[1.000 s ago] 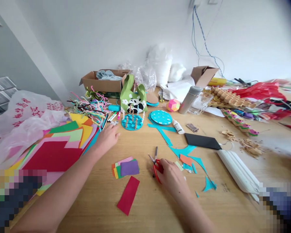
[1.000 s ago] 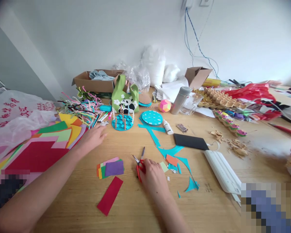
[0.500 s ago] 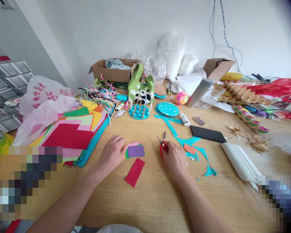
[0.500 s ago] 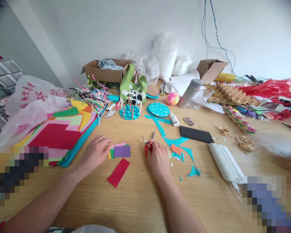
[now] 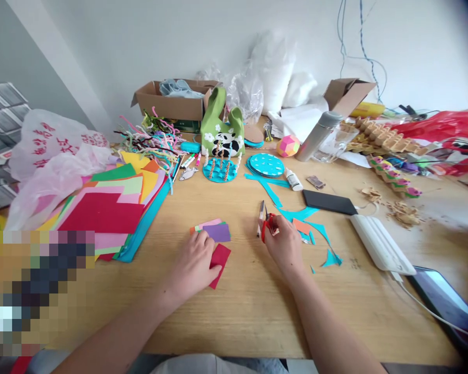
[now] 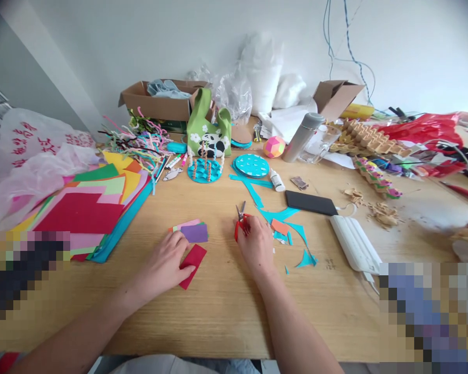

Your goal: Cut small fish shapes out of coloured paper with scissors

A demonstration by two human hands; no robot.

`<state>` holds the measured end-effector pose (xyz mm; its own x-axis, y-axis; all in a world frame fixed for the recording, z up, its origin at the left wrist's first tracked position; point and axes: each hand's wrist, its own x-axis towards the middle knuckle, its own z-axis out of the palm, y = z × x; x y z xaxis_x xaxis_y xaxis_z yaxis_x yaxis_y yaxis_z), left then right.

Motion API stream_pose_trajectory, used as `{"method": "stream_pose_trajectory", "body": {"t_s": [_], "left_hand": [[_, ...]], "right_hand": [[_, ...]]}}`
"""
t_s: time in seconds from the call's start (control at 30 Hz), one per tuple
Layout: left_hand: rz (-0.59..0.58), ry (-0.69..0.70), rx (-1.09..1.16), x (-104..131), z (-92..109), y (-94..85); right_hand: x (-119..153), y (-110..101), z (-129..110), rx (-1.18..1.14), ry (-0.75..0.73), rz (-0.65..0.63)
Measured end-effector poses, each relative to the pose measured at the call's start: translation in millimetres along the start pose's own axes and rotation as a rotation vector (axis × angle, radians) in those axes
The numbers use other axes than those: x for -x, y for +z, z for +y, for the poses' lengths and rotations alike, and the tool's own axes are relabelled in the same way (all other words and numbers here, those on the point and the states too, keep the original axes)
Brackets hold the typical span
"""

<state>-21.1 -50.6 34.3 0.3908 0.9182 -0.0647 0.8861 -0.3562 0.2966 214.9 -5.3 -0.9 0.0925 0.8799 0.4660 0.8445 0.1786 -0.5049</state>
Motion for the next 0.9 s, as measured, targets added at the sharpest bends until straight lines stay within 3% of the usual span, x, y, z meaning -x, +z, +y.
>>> {"method": "stream_pose_trajectory", "body": {"t_s": [0.23,0.57,0.77,0.9], "left_hand": [[-0.031,-0.062,-0.006,0.3,2.2,-3.8],[-0.019,-0.032,0.119,-0.4,0.7,-1.5],[-0.015,-0.027,0.348,-2.4,-8.5,10.9],[0.012,-0.004,0.212,0.6,-2.1,10.0]], "right_hand": [[2.4,-1.5,-4.3,-0.023,-0.004,0.006],[2.8,-1.8,-3.3,-0.008,0.027,0.021],[-0.9,4.3,1.2,0.215,0.083,-0.135],[0.1,6.1,-4.2,0.363,0.063,-0.188]]}}
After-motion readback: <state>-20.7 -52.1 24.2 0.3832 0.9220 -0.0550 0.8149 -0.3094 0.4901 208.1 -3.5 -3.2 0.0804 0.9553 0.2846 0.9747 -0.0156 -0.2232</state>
